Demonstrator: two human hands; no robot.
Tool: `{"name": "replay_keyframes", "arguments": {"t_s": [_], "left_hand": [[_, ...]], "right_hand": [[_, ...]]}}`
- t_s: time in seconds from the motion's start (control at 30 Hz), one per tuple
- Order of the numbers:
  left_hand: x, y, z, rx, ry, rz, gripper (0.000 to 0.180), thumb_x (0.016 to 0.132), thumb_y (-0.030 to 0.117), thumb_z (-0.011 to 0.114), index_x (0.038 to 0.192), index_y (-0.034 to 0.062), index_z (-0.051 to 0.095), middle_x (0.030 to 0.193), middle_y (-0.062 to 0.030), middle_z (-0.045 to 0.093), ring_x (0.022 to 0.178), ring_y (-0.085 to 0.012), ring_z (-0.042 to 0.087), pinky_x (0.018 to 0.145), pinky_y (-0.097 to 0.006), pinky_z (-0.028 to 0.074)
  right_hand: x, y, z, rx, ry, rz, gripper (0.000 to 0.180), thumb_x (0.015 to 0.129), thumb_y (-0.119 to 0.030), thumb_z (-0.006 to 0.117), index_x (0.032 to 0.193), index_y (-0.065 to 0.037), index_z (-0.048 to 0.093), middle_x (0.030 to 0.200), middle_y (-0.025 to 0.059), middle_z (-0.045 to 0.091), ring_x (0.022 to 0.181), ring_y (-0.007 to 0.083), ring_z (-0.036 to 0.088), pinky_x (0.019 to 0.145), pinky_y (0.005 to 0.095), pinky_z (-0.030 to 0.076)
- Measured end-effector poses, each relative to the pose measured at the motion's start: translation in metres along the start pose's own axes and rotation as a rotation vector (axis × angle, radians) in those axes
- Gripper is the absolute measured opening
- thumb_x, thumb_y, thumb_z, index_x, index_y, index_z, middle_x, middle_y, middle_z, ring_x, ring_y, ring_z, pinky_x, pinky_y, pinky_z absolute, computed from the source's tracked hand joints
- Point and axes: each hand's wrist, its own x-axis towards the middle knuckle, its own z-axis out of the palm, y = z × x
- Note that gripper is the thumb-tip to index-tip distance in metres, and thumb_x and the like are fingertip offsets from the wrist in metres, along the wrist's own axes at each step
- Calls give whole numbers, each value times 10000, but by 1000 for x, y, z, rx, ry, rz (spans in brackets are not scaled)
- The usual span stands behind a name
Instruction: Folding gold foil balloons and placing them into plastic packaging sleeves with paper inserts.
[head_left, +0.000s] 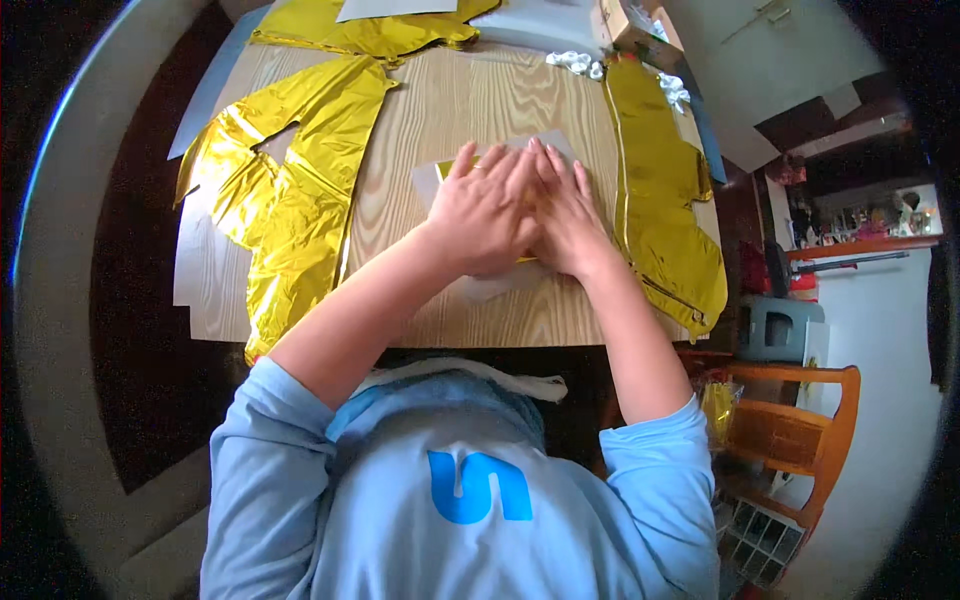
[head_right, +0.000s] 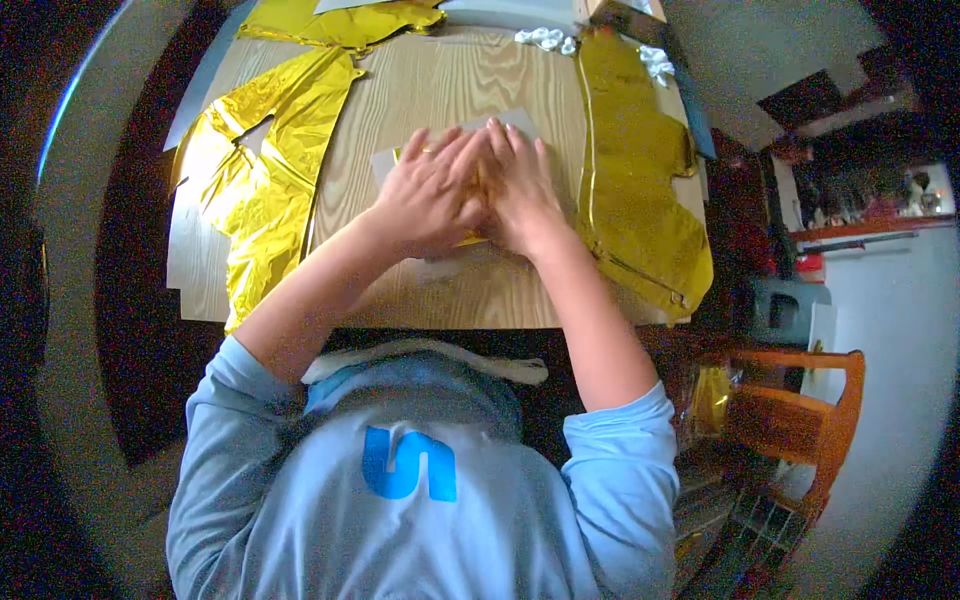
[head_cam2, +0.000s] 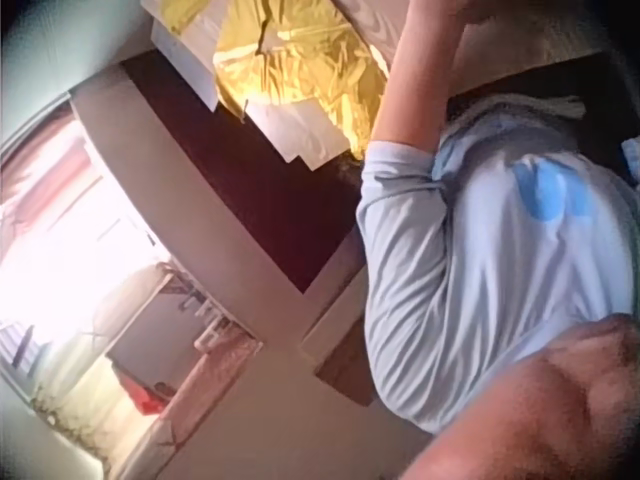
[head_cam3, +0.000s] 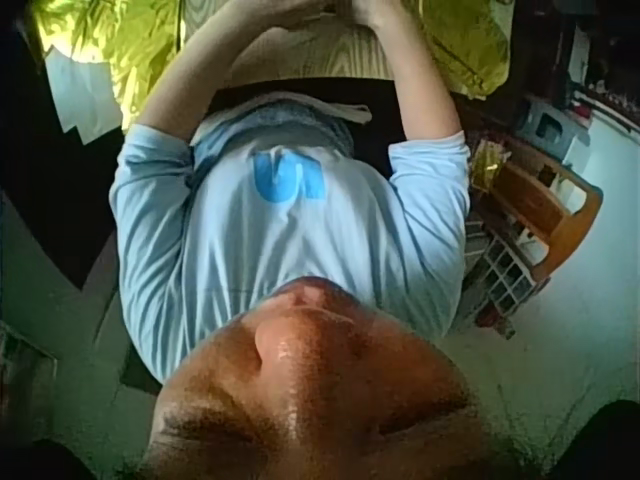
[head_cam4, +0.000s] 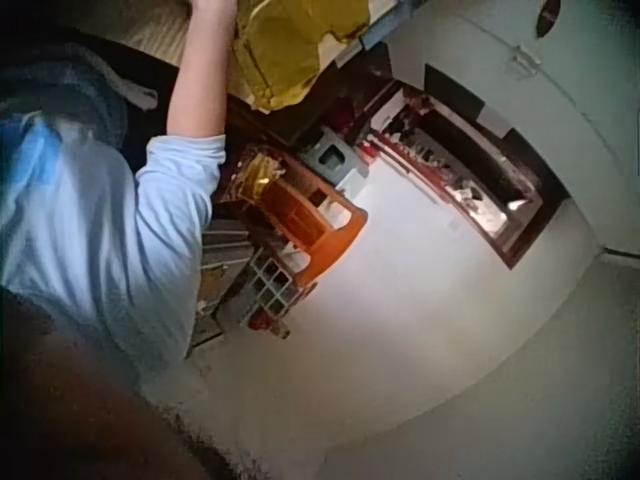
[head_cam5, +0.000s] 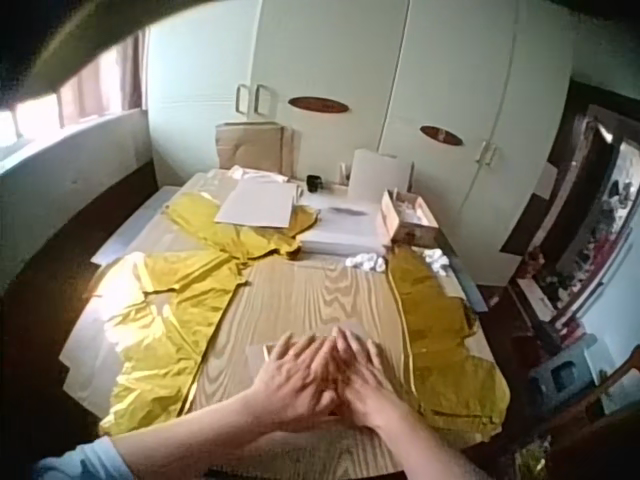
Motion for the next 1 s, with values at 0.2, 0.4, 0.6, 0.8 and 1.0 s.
{"name": "replay_keyframes", "arguments": {"t_s": [0.2,0.4,0.6,0.8,1.0], "left_hand": [[-17,-6,8,82,-52,-73,801,963,587,433,1455,-42,359,1494,-222,412,1402,-369,379,1137,-567,258],[-33,-32,-31,-76,-273,-139,761,1001,575,363,1474,-21,357,1547,-208,348,1467,-313,285,1185,-533,178],[4,-50,-74,-514,-390,-369,506,925,264,586,1347,-8,520,1250,-244,619,1177,-374,596,1006,-386,473],[-37,-36,-69,-180,-214,162,575,730,221,753,1263,72,594,1392,-170,513,1352,-362,431,1175,-546,268],[-58,-18,-55,19,-76,383,576,714,211,741,1244,41,594,1292,-157,589,1231,-335,551,1076,-528,409]], "right_hand": [[0,-2,0,135,-35,84,733,947,-400,524,1532,-38,271,1615,186,188,1498,343,170,1205,567,76],[1,-6,-2,123,-37,115,708,987,-449,467,1537,-54,262,1612,177,209,1497,326,183,1205,552,73],[3,-3,-2,168,-51,114,683,990,-471,436,1520,-64,295,1599,181,237,1489,339,199,1201,570,79],[3,5,-12,308,-137,142,648,1021,-483,350,1544,-107,278,1624,160,194,1504,322,165,1206,543,57],[3,6,-15,257,-154,90,647,1020,-483,334,1539,-97,292,1624,163,197,1503,330,170,1208,548,61]]}}
